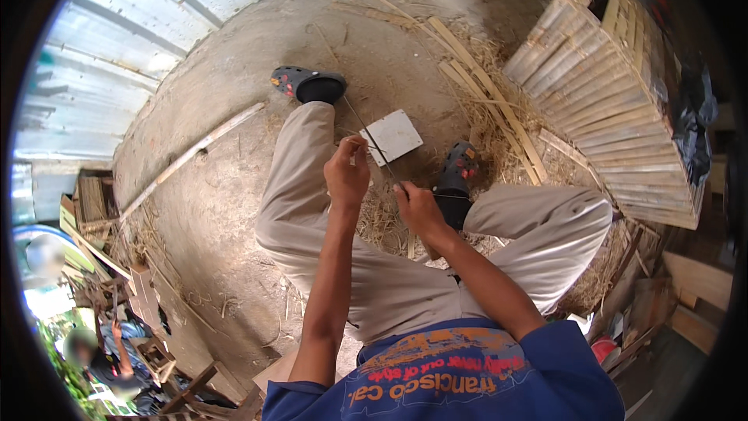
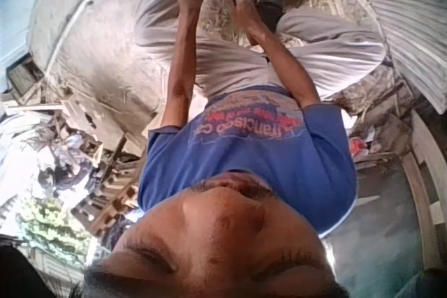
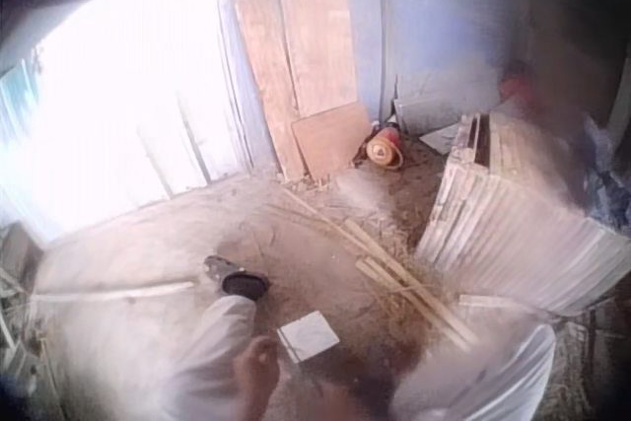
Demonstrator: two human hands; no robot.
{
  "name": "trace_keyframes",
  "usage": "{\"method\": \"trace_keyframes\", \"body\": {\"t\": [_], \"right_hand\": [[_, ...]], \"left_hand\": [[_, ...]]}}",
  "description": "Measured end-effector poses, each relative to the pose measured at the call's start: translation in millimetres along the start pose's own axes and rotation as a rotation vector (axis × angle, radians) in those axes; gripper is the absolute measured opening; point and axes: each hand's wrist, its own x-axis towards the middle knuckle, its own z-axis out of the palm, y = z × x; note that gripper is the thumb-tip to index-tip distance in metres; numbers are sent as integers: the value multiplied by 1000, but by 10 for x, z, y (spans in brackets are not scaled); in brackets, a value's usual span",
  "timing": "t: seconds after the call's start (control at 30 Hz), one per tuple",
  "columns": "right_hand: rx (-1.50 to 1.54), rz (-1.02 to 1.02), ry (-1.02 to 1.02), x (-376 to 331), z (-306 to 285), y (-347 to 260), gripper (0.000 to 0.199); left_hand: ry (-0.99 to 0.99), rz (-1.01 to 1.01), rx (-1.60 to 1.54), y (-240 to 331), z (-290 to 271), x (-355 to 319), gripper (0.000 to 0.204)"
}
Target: The person sits on the floor and uses a large knife to sharpen thin bamboo sticks. They hold each stick against a small white block and repeatedly scrape the knife along its length to create a fine point.
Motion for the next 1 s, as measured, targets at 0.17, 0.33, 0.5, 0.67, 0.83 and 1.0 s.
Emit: {"method": "trace_keyframes", "body": {"t": [0.17,0.33,0.5,0.67,0.83,1.0], "right_hand": [[-16,120,-50,43,15,145,36],[3,78,-45,57,-18,235,36],[68,16,-88,21,-35,210,38],[-56,97,-73,3,-106,187,39],[7,52,-96,-14,-94,197,39],[3,-10,-90,-38,-53,208,39]], "left_hand": [[39,-13,17,36,-9,-54,8],[125,-60,30,50,50,-176,6],[177,-156,94,88,51,-267,7],[212,-152,81,122,66,-252,7],[218,-186,80,122,102,-216,6],[248,-179,73,110,112,-222,6]]}}
